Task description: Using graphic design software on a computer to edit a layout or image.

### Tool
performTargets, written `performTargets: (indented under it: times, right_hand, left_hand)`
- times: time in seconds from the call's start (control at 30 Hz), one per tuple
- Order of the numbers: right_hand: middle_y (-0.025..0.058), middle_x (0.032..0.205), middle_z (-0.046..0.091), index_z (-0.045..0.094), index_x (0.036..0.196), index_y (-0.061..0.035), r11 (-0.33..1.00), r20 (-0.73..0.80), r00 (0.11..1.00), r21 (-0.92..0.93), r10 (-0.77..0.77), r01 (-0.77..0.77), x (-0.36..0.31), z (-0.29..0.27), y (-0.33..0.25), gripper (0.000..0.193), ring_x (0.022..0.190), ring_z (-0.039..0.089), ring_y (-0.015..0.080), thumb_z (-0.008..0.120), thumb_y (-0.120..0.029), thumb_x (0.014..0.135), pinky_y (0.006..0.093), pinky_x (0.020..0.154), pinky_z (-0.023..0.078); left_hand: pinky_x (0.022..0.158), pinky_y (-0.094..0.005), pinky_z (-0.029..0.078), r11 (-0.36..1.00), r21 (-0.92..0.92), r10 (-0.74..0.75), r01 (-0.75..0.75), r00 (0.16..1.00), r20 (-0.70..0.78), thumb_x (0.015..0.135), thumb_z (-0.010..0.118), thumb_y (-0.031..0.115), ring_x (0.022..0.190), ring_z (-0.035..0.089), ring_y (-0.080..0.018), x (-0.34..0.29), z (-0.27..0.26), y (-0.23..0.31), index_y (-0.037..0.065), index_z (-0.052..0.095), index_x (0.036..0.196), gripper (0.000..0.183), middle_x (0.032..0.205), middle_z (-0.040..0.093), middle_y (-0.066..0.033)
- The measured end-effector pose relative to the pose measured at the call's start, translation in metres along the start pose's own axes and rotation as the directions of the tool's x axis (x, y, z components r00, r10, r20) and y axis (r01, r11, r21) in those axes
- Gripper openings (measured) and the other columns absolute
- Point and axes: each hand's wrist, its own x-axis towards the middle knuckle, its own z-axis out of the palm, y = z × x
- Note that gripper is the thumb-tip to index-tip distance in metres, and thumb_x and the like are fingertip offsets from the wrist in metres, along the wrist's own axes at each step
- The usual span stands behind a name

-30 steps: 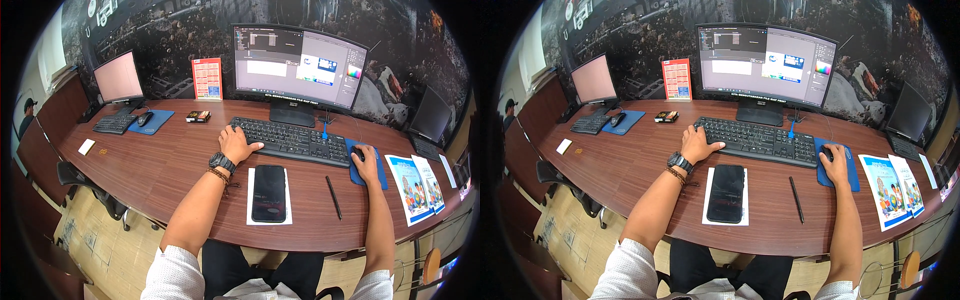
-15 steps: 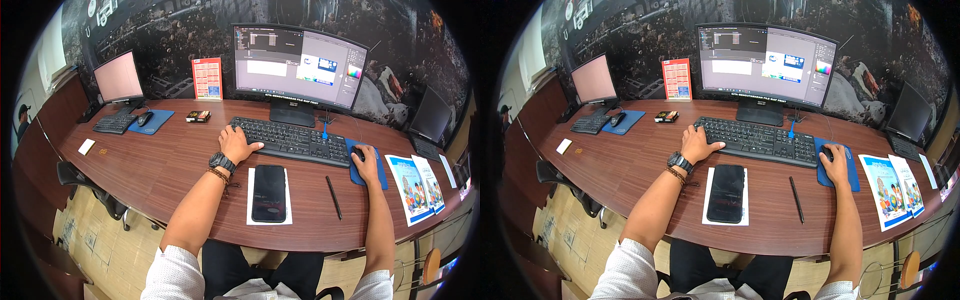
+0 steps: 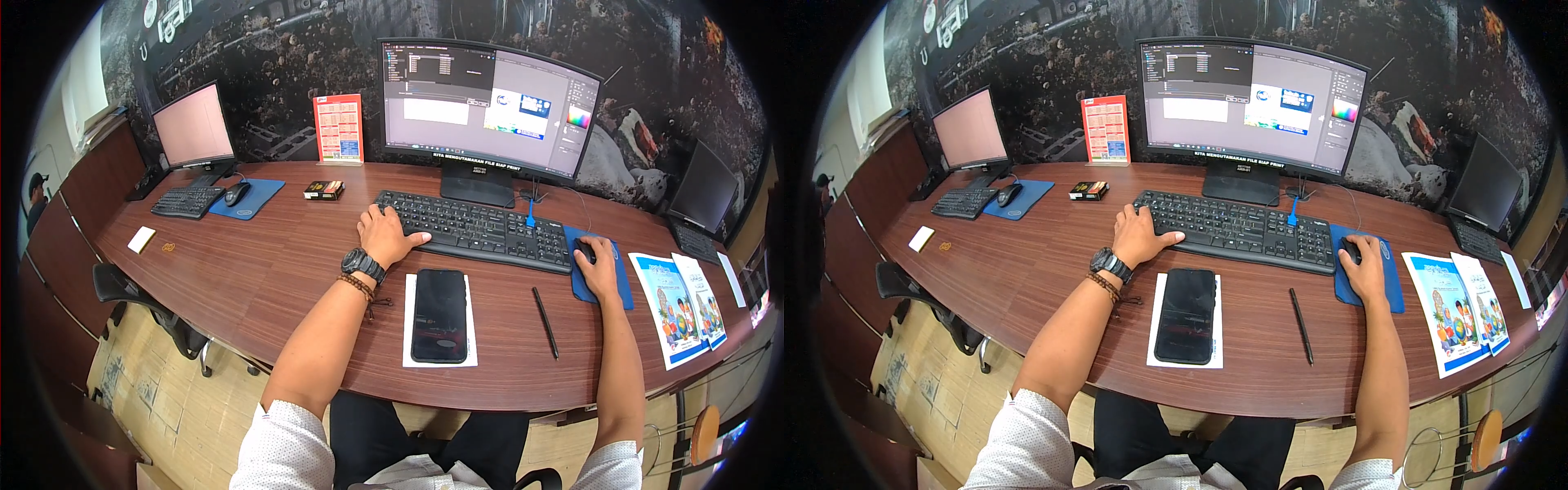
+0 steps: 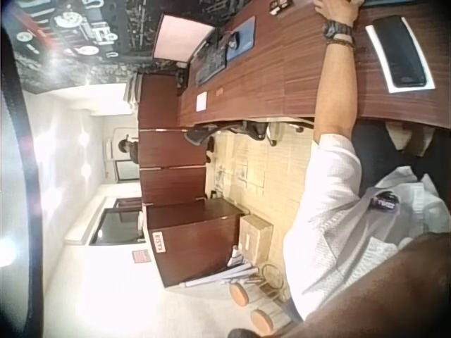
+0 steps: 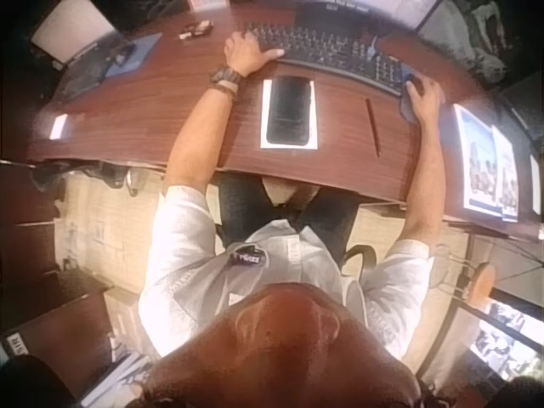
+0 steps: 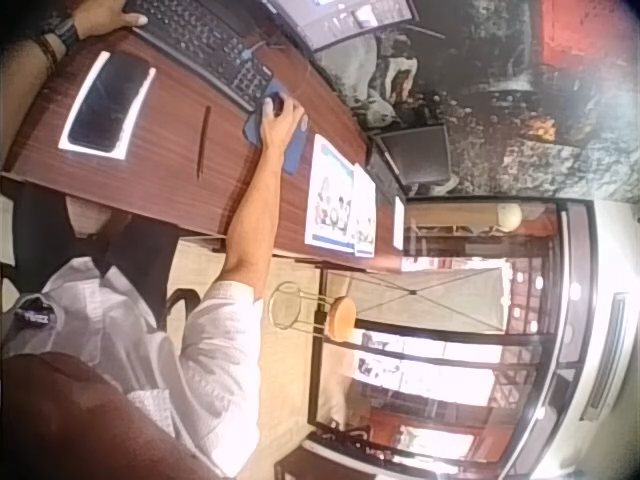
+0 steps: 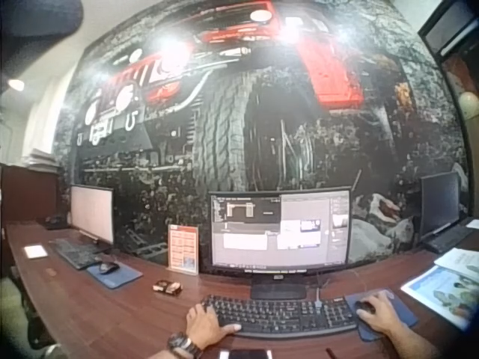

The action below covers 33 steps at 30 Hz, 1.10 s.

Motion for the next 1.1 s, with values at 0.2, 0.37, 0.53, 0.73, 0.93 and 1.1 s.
performTargets:
  times: [0.2, 0.37, 0.53, 0.73, 0.93, 1.1]
  right_hand:
    - [0.0156, 0.115, 0.056, 0.065, 0.113, -0.0045, 1.0, 0.001, 1.0, -0.007, -0.008, 0.008, 0.0008, 0.0011, 0.001, 0.033, 0.11, 0.057, 0.0335, 0.069, -0.017, 0.083, 0.0405, 0.096, 0.045]
    - [0.016, 0.116, 0.055, 0.065, 0.113, -0.0048, 1.0, 0.009, 1.0, -0.003, 0.0, 0.001, 0.0005, -0.001, 0.0009, 0.033, 0.11, 0.057, 0.0337, 0.069, -0.018, 0.083, 0.0406, 0.096, 0.045]
    - [0.0166, 0.117, 0.055, 0.065, 0.113, -0.0052, 1.0, 0.007, 1.0, -0.012, 0.007, -0.007, 0.0009, 0.0003, 0.0017, 0.033, 0.111, 0.056, 0.0342, 0.069, -0.018, 0.083, 0.0407, 0.096, 0.045]
    - [0.0166, 0.116, 0.055, 0.065, 0.113, -0.0051, 1.0, 0.002, 1.0, -0.004, -0.01, 0.01, 0.0007, 0.0007, 0.0041, 0.033, 0.11, 0.056, 0.0342, 0.069, -0.017, 0.083, 0.0407, 0.096, 0.045]
    - [0.0159, 0.115, 0.056, 0.065, 0.113, -0.0051, 1.0, 0.0, 1.0, 0.006, -0.015, 0.015, 0.0004, 0.0008, 0.0029, 0.033, 0.11, 0.057, 0.0335, 0.069, -0.017, 0.083, 0.0406, 0.096, 0.045]
    - [0.0155, 0.115, 0.055, 0.065, 0.113, -0.0051, 1.0, 0.002, 1.0, 0.005, -0.012, 0.012, 0.0005, -0.0001, 0.0015, 0.034, 0.11, 0.057, 0.0331, 0.069, -0.017, 0.083, 0.0402, 0.096, 0.045]
  left_hand:
    - [0.101, -0.0502, 0.039, 1.0, -0.002, -0.006, 0.006, 1.0, 0.004, 0.071, 0.076, 0.066, 0.119, 0.046, -0.0423, -0.0003, -0.0004, -0.0013, -0.011, 0.057, 0.119, 0.092, 0.128, 0.048, -0.0283]
    - [0.102, -0.0502, 0.039, 1.0, 0.004, -0.002, 0.002, 1.0, 0.011, 0.071, 0.076, 0.065, 0.119, 0.046, -0.0427, 0.0006, -0.0004, 0.0004, -0.011, 0.056, 0.121, 0.093, 0.129, 0.047, -0.0293]
    - [0.102, -0.0502, 0.039, 1.0, -0.002, -0.002, 0.002, 1.0, 0.013, 0.071, 0.075, 0.065, 0.12, 0.045, -0.0427, 0.0009, 0.0, -0.0003, -0.011, 0.056, 0.12, 0.093, 0.129, 0.046, -0.0295]
    - [0.102, -0.0504, 0.039, 1.0, 0.001, -0.009, 0.009, 1.0, 0.012, 0.071, 0.075, 0.065, 0.118, 0.045, -0.042, 0.0003, -0.0003, 0.0005, -0.011, 0.057, 0.119, 0.091, 0.128, 0.047, -0.0284]
    - [0.101, -0.0504, 0.039, 1.0, 0.011, 0.005, -0.004, 1.0, -0.017, 0.071, 0.076, 0.065, 0.118, 0.046, -0.0421, -0.0002, 0.0019, -0.0006, -0.011, 0.057, 0.119, 0.091, 0.127, 0.048, -0.028]
    - [0.101, -0.0505, 0.039, 1.0, 0.004, 0.002, -0.002, 1.0, -0.007, 0.071, 0.075, 0.066, 0.117, 0.046, -0.0419, 0.0006, 0.0019, -0.0007, -0.011, 0.057, 0.118, 0.091, 0.126, 0.048, -0.0278]
